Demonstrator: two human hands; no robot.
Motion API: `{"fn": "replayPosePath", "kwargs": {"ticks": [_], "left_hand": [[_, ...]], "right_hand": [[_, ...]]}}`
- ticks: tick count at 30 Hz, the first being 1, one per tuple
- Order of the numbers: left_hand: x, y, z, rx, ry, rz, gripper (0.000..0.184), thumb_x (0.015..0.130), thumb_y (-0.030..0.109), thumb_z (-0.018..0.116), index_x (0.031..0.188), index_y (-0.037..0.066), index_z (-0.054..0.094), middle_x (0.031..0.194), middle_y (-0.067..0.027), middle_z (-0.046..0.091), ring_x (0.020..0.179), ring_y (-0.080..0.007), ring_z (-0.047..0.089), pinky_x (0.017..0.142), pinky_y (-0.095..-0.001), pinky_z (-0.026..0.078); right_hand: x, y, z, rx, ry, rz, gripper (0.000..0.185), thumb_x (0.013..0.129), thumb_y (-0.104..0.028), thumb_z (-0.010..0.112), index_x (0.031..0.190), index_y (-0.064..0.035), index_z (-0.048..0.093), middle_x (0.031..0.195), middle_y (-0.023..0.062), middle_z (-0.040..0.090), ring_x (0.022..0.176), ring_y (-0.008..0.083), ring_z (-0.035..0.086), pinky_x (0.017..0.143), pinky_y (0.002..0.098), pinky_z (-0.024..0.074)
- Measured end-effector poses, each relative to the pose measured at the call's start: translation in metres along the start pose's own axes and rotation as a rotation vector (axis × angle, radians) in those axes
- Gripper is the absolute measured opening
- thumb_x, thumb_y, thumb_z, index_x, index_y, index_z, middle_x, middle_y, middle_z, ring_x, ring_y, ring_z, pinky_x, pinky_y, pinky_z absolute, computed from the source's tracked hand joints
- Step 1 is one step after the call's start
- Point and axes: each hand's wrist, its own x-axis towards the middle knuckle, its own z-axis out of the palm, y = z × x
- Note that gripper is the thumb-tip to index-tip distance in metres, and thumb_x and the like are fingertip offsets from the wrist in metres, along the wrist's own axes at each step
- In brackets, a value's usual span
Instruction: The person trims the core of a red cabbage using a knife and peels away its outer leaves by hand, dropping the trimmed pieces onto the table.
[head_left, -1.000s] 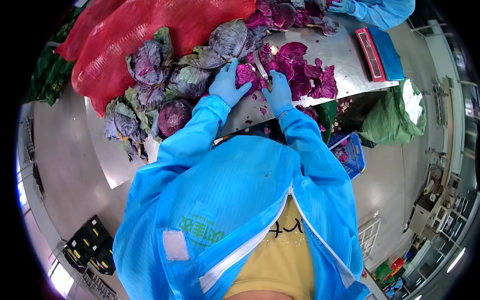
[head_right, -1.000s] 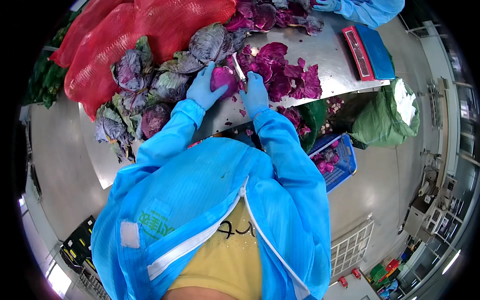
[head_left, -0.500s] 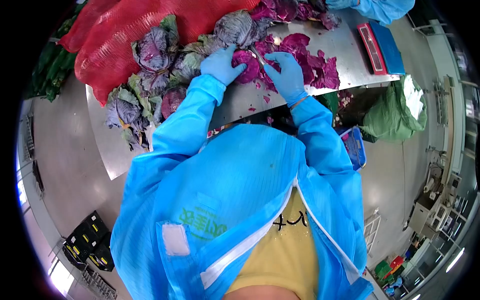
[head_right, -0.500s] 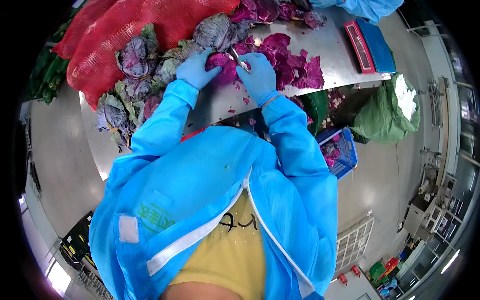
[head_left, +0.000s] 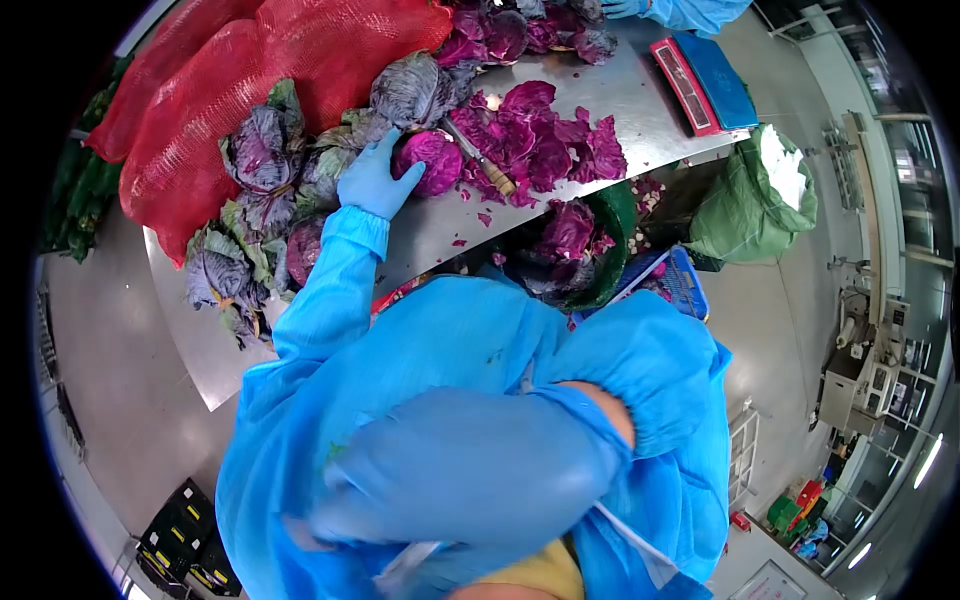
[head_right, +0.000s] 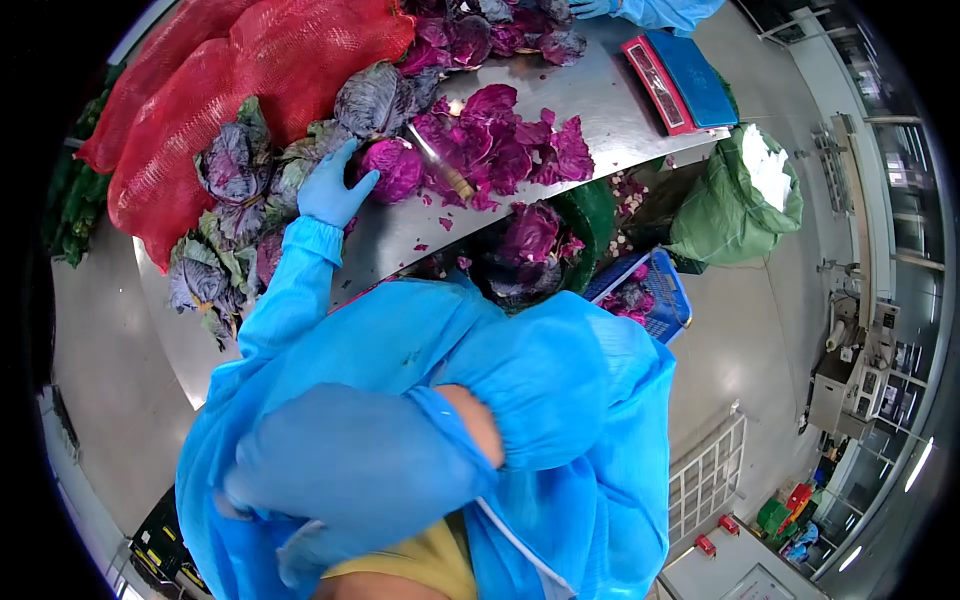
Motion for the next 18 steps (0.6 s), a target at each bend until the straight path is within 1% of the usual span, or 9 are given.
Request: {"fn": "replayPosePath", "kwargs": {"ticks": [1,3,4,6,10,11,13,16,18], "left_hand": [[-0.001,-0.001,0.001,-0.021,0.014,-0.005,0.068,0.077,0.051,0.062,0.132,0.013,0.046,0.121,-0.0168,0.057,0.108,-0.0318,0.056,0.09,-0.0409,0.046],[-0.004,-0.004,0.0,-0.02,0.003,-0.014,0.069,0.077,0.051,0.063,0.132,0.012,0.046,0.119,-0.0168,0.058,0.107,-0.0312,0.057,0.089,-0.0404,0.046],[-0.005,-0.007,0.0,-0.029,0.009,-0.021,0.069,0.077,0.051,0.063,0.132,0.012,0.046,0.118,-0.0167,0.058,0.106,-0.031,0.058,0.088,-0.0401,0.047],[-0.009,-0.012,0.0,-0.039,0.019,-0.049,0.069,0.077,0.052,0.063,0.132,0.013,0.046,0.117,-0.0166,0.059,0.105,-0.0308,0.059,0.088,-0.0397,0.047],[-0.011,-0.014,-0.019,-0.038,0.045,-0.058,0.071,0.077,0.053,0.062,0.132,0.012,0.046,0.115,-0.0166,0.06,0.102,-0.0304,0.06,0.086,-0.0395,0.048],[-0.012,-0.014,-0.021,-0.049,0.011,-0.059,0.071,0.077,0.054,0.062,0.132,0.012,0.046,0.115,-0.0166,0.06,0.101,-0.0305,0.06,0.086,-0.0396,0.048],[-0.01,-0.021,-0.017,-0.061,0.097,-0.023,0.071,0.077,0.054,0.061,0.131,0.011,0.046,0.115,-0.0168,0.06,0.102,-0.0312,0.06,0.086,-0.04,0.048],[-0.01,-0.018,-0.014,-0.06,0.156,0.039,0.07,0.078,0.055,0.059,0.132,0.011,0.046,0.116,-0.0164,0.059,0.104,-0.0333,0.058,0.087,-0.0412,0.047],[-0.01,-0.016,-0.019,-0.059,0.104,0.016,0.073,0.078,0.056,0.057,0.135,0.013,0.041,0.117,-0.018,0.058,0.106,-0.0328,0.057,0.089,-0.0418,0.046]], "right_hand": [[0.002,0.002,-0.001,-0.002,-0.001,0.004,0.043,0.075,-0.035,0.067,0.102,-0.0036,0.056,0.091,0.0167,0.057,0.083,0.0355,0.056,0.068,0.0414,0.0449],[0.009,0.004,-0.006,0.143,-0.226,0.207,0.037,0.076,-0.03,0.066,0.099,-0.0025,0.057,0.087,0.0171,0.058,0.08,0.036,0.057,0.067,0.0427,0.0452],[0.011,0.005,-0.005,0.146,-0.229,0.207,0.037,0.076,-0.03,0.066,0.099,-0.0025,0.057,0.087,0.0171,0.058,0.08,0.036,0.057,0.067,0.0427,0.0452],[0.013,0.007,-0.001,0.025,-0.165,0.089,0.031,0.078,-0.025,0.065,0.095,-0.0012,0.057,0.083,0.0173,0.06,0.077,0.0361,0.058,0.066,0.0423,0.0459],[0.024,0.0,-0.003,0.122,-0.078,0.034,0.027,0.08,-0.023,0.064,0.091,0.0001,0.054,0.081,0.0174,0.06,0.076,0.0367,0.058,0.067,0.0421,0.0462],[0.028,-0.007,-0.007,0.235,-0.035,0.109,0.026,0.079,-0.019,0.064,0.09,0.0008,0.051,0.079,0.018,0.059,0.076,0.0362,0.059,0.066,0.041,0.0467],[0.038,-0.015,-0.006,0.363,-0.012,0.196,0.026,0.078,-0.016,0.065,0.089,0.0015,0.049,0.077,0.0185,0.059,0.075,0.0357,0.059,0.064,0.0399,0.0472],[0.049,-0.024,0.005,0.483,0.218,0.111,0.024,0.078,-0.007,0.064,0.089,0.0016,0.045,0.074,0.0176,0.06,0.073,0.0315,0.062,0.06,0.0367,0.0483],[0.052,-0.027,0.008,0.581,0.282,0.203,0.025,0.078,-0.003,0.064,0.092,0.0012,0.044,0.074,0.0163,0.061,0.072,0.0285,0.063,0.058,0.0346,0.0487]]}}
